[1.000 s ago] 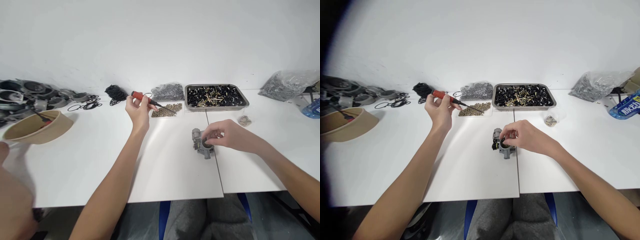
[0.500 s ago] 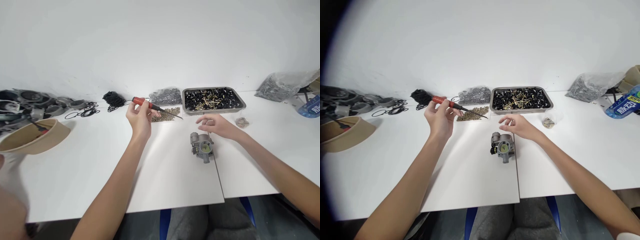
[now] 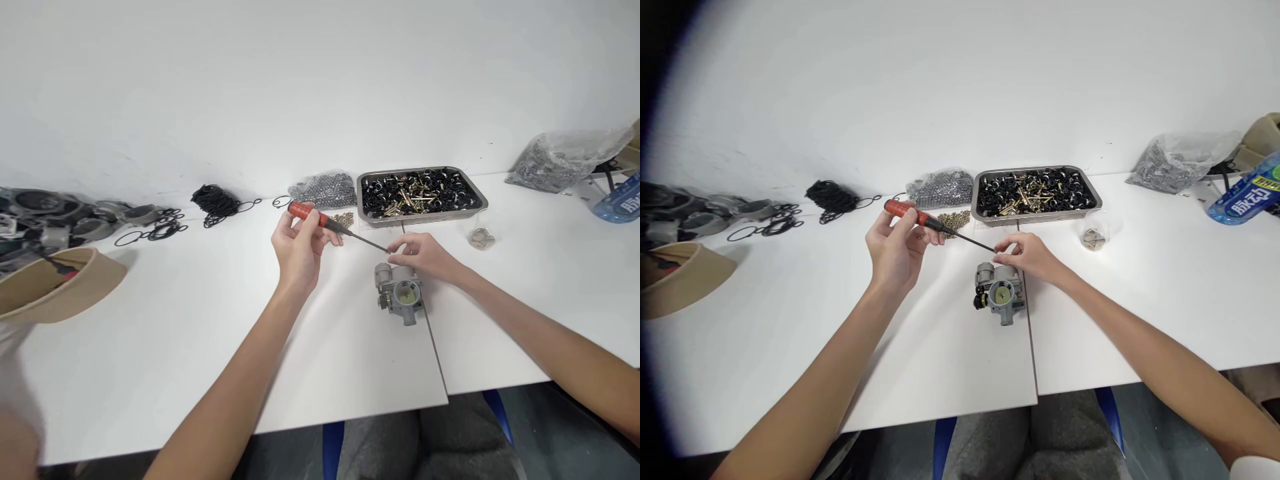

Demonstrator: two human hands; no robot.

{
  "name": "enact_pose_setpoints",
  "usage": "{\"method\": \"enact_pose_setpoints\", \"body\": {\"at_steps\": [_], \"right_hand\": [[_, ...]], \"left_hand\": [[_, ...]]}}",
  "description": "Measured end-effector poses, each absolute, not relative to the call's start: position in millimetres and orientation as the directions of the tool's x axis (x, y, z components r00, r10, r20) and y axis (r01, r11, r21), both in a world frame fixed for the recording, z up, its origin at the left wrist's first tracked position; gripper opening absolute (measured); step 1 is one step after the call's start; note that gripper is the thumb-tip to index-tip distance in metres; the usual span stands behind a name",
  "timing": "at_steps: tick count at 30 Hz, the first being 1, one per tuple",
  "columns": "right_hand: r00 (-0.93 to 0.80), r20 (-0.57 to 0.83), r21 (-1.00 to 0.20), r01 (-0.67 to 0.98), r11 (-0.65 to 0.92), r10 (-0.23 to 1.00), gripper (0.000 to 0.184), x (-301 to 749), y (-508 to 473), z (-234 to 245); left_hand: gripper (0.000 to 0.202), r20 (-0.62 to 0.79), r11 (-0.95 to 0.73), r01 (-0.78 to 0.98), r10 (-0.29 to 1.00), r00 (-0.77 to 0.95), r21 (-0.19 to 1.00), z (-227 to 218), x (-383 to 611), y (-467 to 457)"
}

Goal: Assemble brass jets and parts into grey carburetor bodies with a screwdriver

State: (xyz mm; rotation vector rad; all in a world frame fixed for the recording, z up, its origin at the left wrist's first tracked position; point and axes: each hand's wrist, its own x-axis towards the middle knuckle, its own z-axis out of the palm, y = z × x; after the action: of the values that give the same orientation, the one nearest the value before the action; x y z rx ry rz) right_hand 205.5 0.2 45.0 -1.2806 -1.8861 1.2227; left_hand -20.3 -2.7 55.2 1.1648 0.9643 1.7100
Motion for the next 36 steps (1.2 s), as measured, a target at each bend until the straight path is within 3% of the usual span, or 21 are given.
{"method": "enact_pose_setpoints", "body": {"at_steps": [4,16,28,36], "right_hand": [[-0.407,0.0,-0.909,0.381,0.17,0.913,0.028,205.4,1.0,42.2],[-0.395,-0.035,-0.926,0.358,0.119,0.918,0.028,209.2,-2.8,47.6],[-0.387,0.016,-0.948,0.288,0.137,0.922,0.022,211.4,-3.2,48.4],[-0.46,0.027,-0.983,0.148,0.106,0.888,0.024,214.4,-4.8,50.0]], "left_hand": [[0.024,0.314,-0.358,-0.208,0.925,-0.215,0.91,55.4,-18.3,-3.7],[0.026,0.364,-0.393,-0.164,0.914,-0.181,0.905,70.7,-13.0,-15.4],[0.026,0.421,-0.447,-0.2,0.893,-0.159,0.872,74.9,-7.3,-19.0],[0.028,0.565,-0.549,-0.154,0.82,0.091,0.822,114.3,1.9,-2.8]]}}
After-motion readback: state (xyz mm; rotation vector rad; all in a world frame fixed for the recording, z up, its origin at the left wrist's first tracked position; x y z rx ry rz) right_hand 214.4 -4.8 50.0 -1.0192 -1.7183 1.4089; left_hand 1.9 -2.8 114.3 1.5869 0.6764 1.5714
